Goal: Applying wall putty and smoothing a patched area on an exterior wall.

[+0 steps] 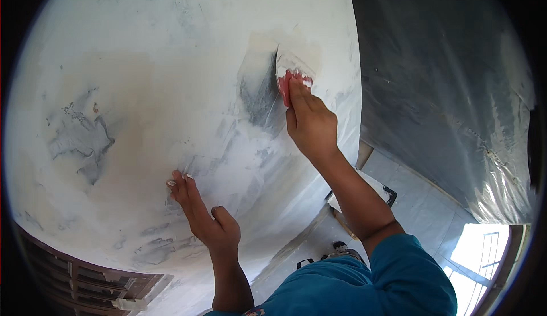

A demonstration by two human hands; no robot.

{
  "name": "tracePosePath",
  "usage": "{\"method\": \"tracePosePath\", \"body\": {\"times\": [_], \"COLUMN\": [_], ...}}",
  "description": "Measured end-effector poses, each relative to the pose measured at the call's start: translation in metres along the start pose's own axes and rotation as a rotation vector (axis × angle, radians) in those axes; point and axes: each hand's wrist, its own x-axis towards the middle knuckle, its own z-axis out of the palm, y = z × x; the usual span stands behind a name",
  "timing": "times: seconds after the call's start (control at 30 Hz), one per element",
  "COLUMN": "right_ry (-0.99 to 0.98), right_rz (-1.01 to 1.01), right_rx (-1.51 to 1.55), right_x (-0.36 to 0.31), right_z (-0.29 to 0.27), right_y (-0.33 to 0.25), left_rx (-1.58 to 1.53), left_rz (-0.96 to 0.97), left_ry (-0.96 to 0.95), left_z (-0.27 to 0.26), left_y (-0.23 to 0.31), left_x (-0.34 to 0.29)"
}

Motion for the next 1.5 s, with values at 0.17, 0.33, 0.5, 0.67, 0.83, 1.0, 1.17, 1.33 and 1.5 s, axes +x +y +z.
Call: {"method": "tracePosePath", "body": {"times": [0.17, 0.33, 0.5, 0.67, 0.83, 1.0, 1.17, 1.33, 1.5], "right_ry": [-0.273, -0.027, 0.061, -0.266, -0.237, 0.022, -0.127, -0.198, 0.263], "right_rz": [-0.129, 0.063, -0.092, -0.235, -0.079, 0.082, -0.181, -0.05, 0.209], "right_rx": [0.325, 0.191, -0.017, 0.286, 0.478, 0.043, 0.084, 0.345, 0.026], "right_x": [-0.122, -0.023, 0.014, -0.138, -0.107, -0.016, -0.109, -0.115, 0.05], "right_z": [-0.046, -0.064, -0.011, -0.02, -0.067, -0.043, -0.004, -0.054, -0.04], "right_y": [-0.077, -0.025, -0.021, -0.088, -0.053, 0.005, -0.035, -0.04, 0.032], "left_rx": [0.041, 0.01, -0.001, 0.024, 0.031, 0.007, -0.014, 0.011, -0.017], "left_rz": [-0.025, -0.019, -0.01, -0.029, -0.025, -0.006, 0.0, -0.006, -0.006], "left_ry": [-0.016, -0.007, -0.019, -0.052, -0.041, -0.026, -0.014, -0.042, -0.041], "left_z": [-0.004, -0.004, -0.002, -0.007, -0.009, -0.003, -0.003, -0.011, -0.004], "left_y": [-0.001, -0.001, 0.001, 0.002, -0.005, 0.0, 0.003, -0.004, 0.001], "left_x": [0.0, -0.002, 0.0, -0.002, -0.003, 0.0, 0.0, -0.003, -0.002]}}
